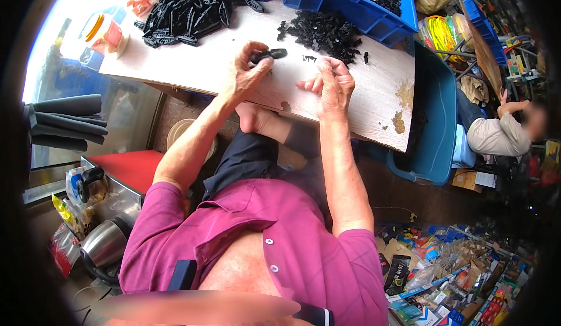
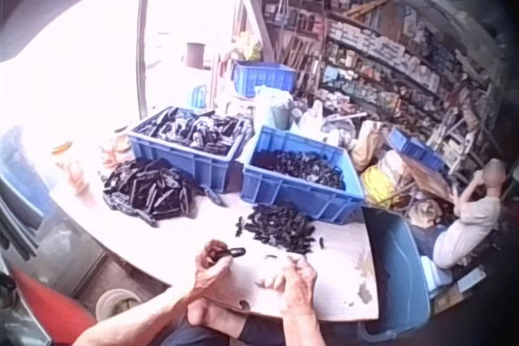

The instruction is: The person takes plastic clips and components from storage bins onto the table and assembles the pieces together by hand.

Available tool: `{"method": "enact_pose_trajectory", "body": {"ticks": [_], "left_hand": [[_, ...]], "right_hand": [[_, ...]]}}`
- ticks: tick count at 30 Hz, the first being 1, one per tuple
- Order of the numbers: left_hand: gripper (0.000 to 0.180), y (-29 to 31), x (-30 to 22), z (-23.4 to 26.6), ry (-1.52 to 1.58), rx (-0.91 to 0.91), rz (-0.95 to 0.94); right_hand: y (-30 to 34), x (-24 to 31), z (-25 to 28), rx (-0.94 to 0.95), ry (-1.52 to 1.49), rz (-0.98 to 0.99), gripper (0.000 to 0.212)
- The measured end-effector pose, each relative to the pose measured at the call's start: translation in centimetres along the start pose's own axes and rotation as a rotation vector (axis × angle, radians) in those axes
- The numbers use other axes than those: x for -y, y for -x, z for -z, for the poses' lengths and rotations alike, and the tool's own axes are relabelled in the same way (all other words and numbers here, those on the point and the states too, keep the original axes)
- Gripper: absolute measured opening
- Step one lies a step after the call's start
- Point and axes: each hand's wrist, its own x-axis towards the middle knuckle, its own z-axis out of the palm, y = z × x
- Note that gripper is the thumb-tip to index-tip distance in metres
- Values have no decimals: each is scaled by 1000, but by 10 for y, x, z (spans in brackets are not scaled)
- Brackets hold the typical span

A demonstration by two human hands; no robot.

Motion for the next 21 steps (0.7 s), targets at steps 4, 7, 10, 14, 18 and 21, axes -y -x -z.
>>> {"method": "enact_pose_trajectory", "body": {"ticks": [4,7,10,14,18,21], "left_hand": [[30,20,-37,-32,668,187,335],[29,24,-59,-36,666,266,436],[30,22,-56,-39,730,305,450],[30,18,-44,-42,725,355,433],[27,15,-43,-43,773,366,434],[20,12,-49,-42,766,304,601]], "right_hand": [[4,6,4,35,-23,48,15],[6,7,0,-3,-39,21,12],[5,5,4,-2,-24,12,8],[7,3,9,-2,13,-33,7],[3,1,18,30,91,-7,5],[1,-2,20,33,94,-7,5]]}}
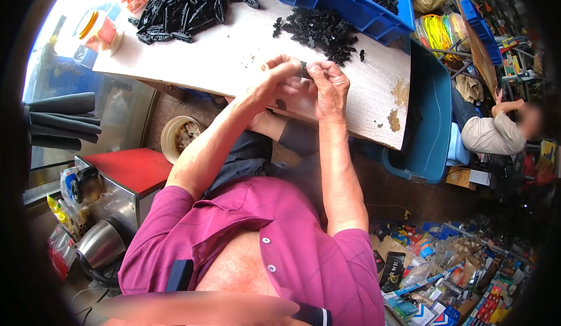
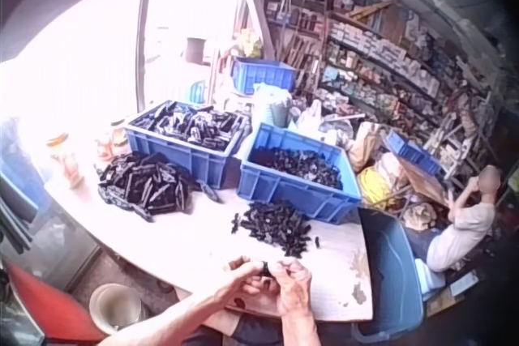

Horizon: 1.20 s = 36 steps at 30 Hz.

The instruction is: The person takes plastic clips and components from storage bins onto the table and assembles the pieces together by hand.

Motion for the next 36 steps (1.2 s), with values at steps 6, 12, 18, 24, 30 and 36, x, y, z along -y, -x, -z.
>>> {"method": "enact_pose_trajectory", "body": {"ticks": [6,12,18,24,30,36], "left_hand": [[14,1,-1,-6,-34,-67,-53],[12,2,5,0,83,-117,-77],[12,6,2,-1,-21,-84,-77],[23,-23,8,12,-670,-264,-504],[14,-62,-24,44,-1626,-543,-883],[6,-77,-22,54,-1705,-485,-871]], "right_hand": [[1,7,-4,34,46,-35,15],[0,19,-8,147,201,-234,25],[5,6,-9,70,277,-114,26],[6,12,-7,22,162,-53,33],[8,22,19,-235,-119,-82,37],[-2,75,70,-820,-210,-69,35]]}}
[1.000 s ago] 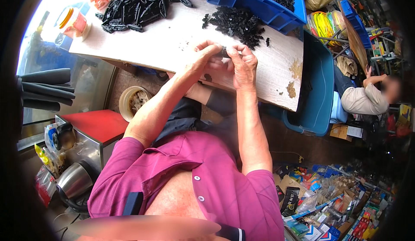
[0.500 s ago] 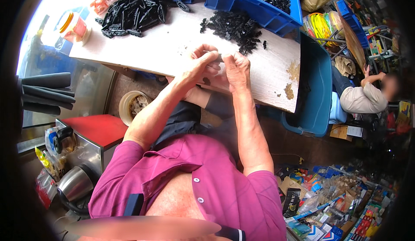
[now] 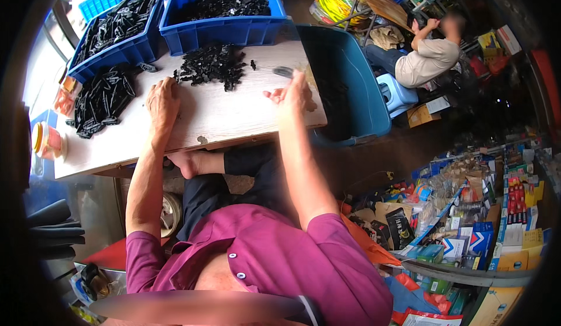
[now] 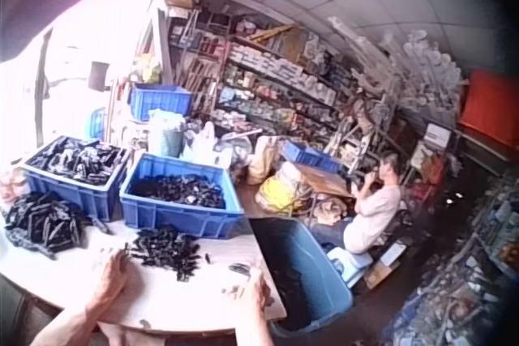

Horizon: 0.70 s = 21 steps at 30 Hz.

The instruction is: The person takes plastic clips and components from storage bins onto the table and assembles the pieces together by hand.

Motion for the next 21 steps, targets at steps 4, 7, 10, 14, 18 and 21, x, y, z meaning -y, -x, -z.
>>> {"method": "enact_pose_trajectory", "body": {"ticks": [4,7,10,14,18,21], "left_hand": [[5,10,4,2,529,-81,201],[7,10,-23,19,1363,262,749],[11,23,-36,17,1631,491,767],[12,33,-60,25,1824,650,854],[14,37,-65,26,1864,682,875],[13,39,-70,33,1853,660,940]], "right_hand": [[-16,5,21,0,99,80,34],[-3,-7,16,282,179,42,25],[18,-29,-3,597,238,-52,23],[30,-56,-19,832,311,-65,26],[35,-63,-21,834,340,-53,24],[38,-66,-21,793,378,3,23]]}}
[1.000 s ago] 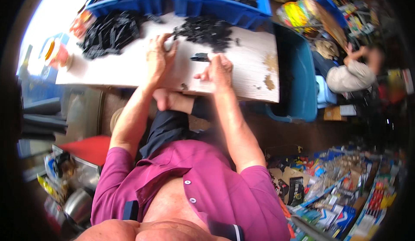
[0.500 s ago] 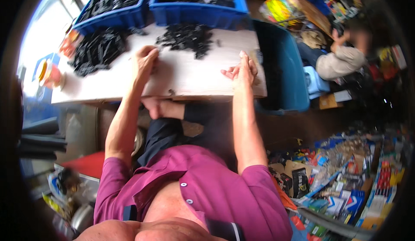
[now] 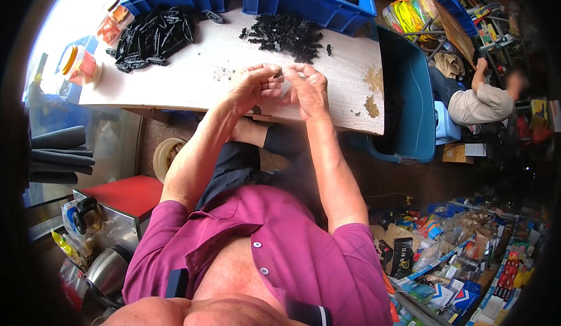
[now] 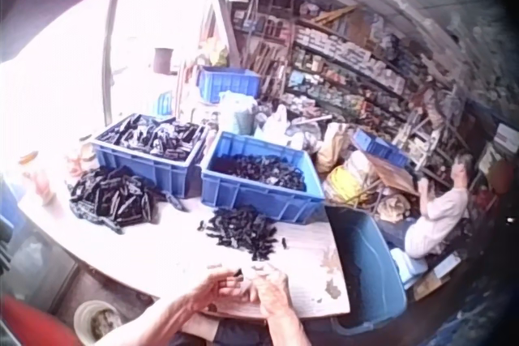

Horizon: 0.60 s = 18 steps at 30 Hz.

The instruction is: The person takes plastic clips and components from storage bins onto the table and assembles the pieces together by hand.

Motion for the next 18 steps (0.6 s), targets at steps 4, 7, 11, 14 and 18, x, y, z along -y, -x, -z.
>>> {"method": "enact_pose_trajectory", "body": {"ticks": [4,7,11,14,18], "left_hand": [[12,-4,6,3,-18,30,-56],[11,-6,8,3,22,8,-86],[10,-5,10,5,27,-12,-89],[12,-3,8,4,10,33,-114],[19,-11,-2,18,-595,-107,-413]], "right_hand": [[-6,-4,2,-5,38,33,22],[-8,-4,4,-45,-32,21,23],[-4,2,-8,13,2,-4,24],[-6,1,1,-2,55,-20,24],[-4,-4,5,32,-4,17,17]]}}
